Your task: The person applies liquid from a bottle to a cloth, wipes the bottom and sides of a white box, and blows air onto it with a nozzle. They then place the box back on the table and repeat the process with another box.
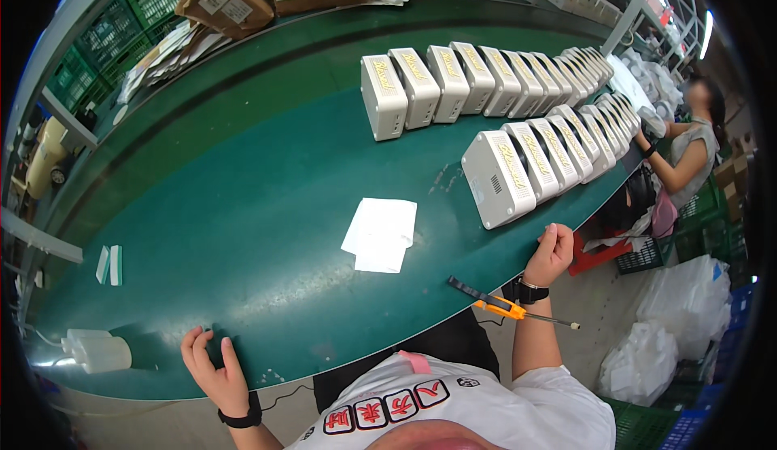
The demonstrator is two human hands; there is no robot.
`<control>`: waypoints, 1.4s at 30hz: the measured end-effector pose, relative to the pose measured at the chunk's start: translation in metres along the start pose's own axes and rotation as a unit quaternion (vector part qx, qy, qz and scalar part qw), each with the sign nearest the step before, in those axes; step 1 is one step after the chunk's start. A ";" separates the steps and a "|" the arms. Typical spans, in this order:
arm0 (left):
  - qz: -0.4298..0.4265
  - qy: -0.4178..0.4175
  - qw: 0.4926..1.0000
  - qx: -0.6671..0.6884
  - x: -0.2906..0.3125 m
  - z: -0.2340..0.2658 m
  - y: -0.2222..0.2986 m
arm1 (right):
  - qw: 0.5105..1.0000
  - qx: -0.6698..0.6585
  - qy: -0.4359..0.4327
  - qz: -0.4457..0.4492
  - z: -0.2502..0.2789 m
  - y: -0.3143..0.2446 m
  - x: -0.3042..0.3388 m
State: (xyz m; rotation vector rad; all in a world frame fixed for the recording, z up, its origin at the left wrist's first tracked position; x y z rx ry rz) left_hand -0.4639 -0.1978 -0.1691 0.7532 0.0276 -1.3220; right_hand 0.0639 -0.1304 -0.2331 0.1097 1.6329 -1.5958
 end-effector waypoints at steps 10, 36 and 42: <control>0.002 0.003 1.000 -0.002 0.000 -0.001 -0.001 | 1.000 0.008 0.006 0.020 0.001 -0.002 -0.001; -0.047 0.072 0.996 0.003 0.005 0.017 -0.012 | 0.984 0.144 0.053 0.091 0.020 0.031 -0.011; -0.049 0.082 0.995 -0.006 0.005 0.020 -0.013 | 0.871 -0.438 -0.011 0.222 0.000 0.033 -0.015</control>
Point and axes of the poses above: each hand's wrist, its own x-axis away from the middle knuckle, its own z-axis out of the back of the hand, y = z × x, the point moved 3 cm from there along -x, towards the middle knuckle, and after that the axes turned 1 degree about -y, right-handed, at the moved point
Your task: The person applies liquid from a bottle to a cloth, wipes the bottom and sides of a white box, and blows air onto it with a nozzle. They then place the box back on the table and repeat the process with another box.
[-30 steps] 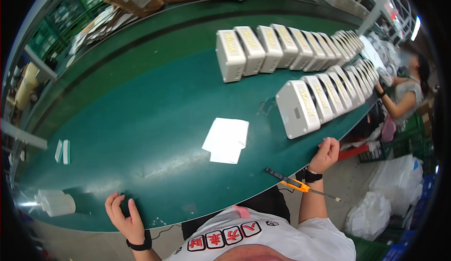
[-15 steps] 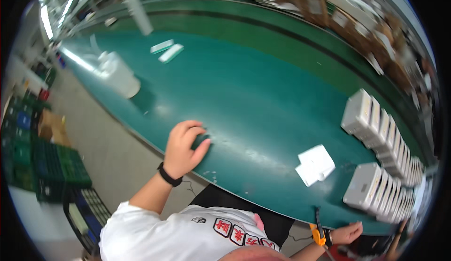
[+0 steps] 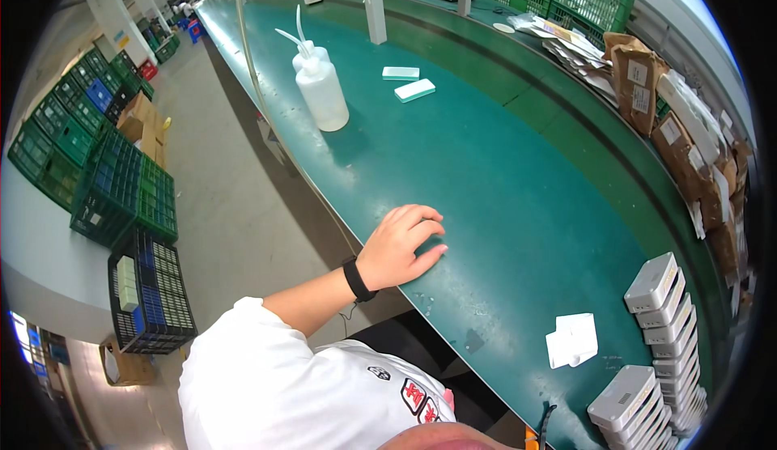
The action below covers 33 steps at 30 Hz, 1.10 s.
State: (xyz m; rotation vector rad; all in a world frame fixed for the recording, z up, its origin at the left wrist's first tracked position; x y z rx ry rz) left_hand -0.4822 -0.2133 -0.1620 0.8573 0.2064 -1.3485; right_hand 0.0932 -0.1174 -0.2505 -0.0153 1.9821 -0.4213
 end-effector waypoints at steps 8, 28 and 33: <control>0.006 -0.018 1.000 0.003 0.000 -0.005 0.001 | 0.812 0.573 -0.023 -0.109 -0.001 -0.014 0.000; 0.007 -0.111 0.994 -0.016 -0.018 -0.018 0.001 | 0.802 0.551 0.035 -0.228 -0.013 -0.026 -0.001; 0.055 -0.115 0.992 -0.025 -0.016 -0.026 0.003 | 0.853 0.461 0.078 -0.230 0.001 -0.018 0.003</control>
Point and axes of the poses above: each hand's wrist, its own x-axis away from the middle knuckle, its own z-axis out of the back of the hand, y = z × x, the point moved 3 cm from there along -x, towards the middle knuckle, and after that the axes turned 1 degree about -y, right-handed, at the moved point
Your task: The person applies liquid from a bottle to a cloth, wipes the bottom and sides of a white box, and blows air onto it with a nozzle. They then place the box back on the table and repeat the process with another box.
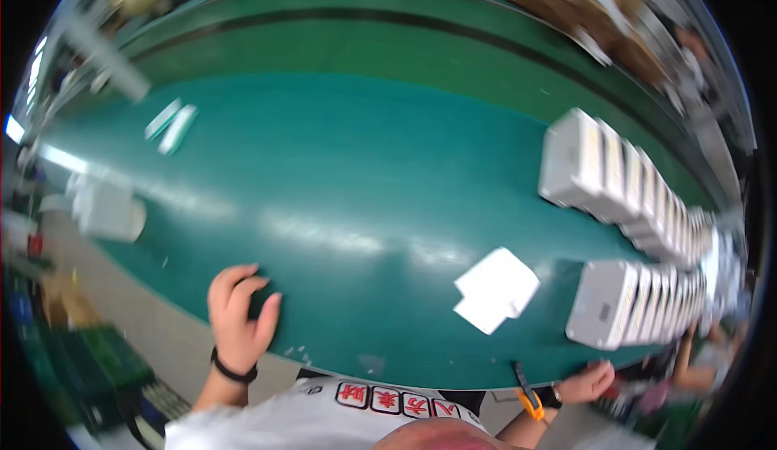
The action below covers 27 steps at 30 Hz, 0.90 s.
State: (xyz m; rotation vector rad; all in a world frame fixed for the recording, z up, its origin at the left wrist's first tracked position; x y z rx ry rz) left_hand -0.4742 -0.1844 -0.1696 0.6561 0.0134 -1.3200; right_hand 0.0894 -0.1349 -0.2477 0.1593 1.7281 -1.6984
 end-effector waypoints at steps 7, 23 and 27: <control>0.022 -0.042 0.998 0.031 0.008 0.003 0.004 | 0.999 0.002 -0.045 0.008 -0.008 -0.009 0.010; 0.015 -0.039 0.998 0.040 0.010 0.000 0.001 | 0.999 -0.004 -0.029 0.028 -0.007 -0.015 0.010; -0.010 -0.012 0.999 0.041 0.011 -0.003 0.002 | 0.999 -0.026 -0.028 0.013 -0.006 -0.012 0.010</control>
Point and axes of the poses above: each hand's wrist, its own x-axis away from the middle knuckle, its own z-axis out of the back of the hand, y = z × x, the point moved 3 cm from there along -x, towards the middle knuckle, and after that the axes turned 1 degree about -y, right-handed, at the moved point
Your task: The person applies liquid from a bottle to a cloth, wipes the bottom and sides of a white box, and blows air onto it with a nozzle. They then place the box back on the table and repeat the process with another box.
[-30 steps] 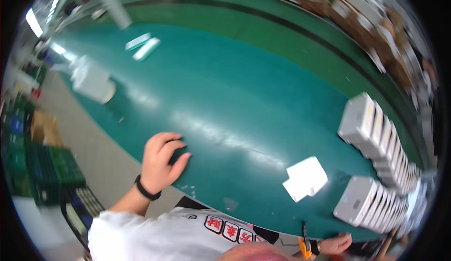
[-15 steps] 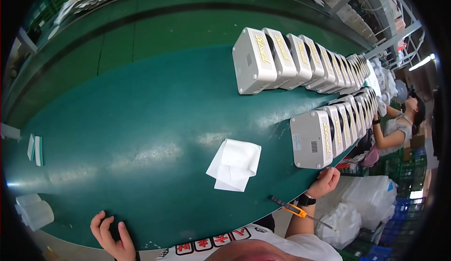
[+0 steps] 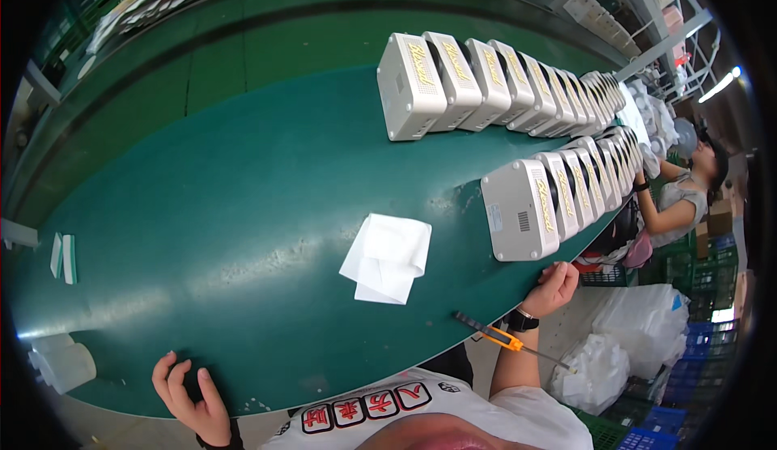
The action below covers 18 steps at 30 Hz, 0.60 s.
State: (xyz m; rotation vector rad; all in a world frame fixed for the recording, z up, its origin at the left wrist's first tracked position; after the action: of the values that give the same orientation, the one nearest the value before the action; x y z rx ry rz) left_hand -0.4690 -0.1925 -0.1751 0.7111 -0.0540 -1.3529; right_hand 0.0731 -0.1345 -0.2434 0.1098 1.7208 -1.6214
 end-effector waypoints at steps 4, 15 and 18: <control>-0.009 0.042 0.999 -0.007 0.007 0.004 -0.005 | 1.000 -0.013 -0.009 -0.009 -0.005 -0.005 0.001; -0.052 0.130 0.990 -0.014 0.022 0.009 -0.003 | 0.999 -0.023 -0.012 0.020 -0.010 -0.009 0.000; -0.050 0.135 0.990 -0.013 0.024 0.008 0.000 | 0.999 -0.026 -0.016 0.019 -0.009 -0.010 0.000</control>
State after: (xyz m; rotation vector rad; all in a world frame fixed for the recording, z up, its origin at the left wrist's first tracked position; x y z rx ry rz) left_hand -0.4670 -0.2176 -0.1772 0.8784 0.2170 -1.3393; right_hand 0.0635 -0.1280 -0.2357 0.0909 1.7254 -1.5432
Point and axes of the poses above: each hand's wrist, its own x-axis away from the middle knuckle, its own z-axis out of the back of the hand, y = z × x, the point moved 3 cm from there along -x, towards the middle knuckle, and after that the axes turned 1 degree about -y, right-handed, at the moved point
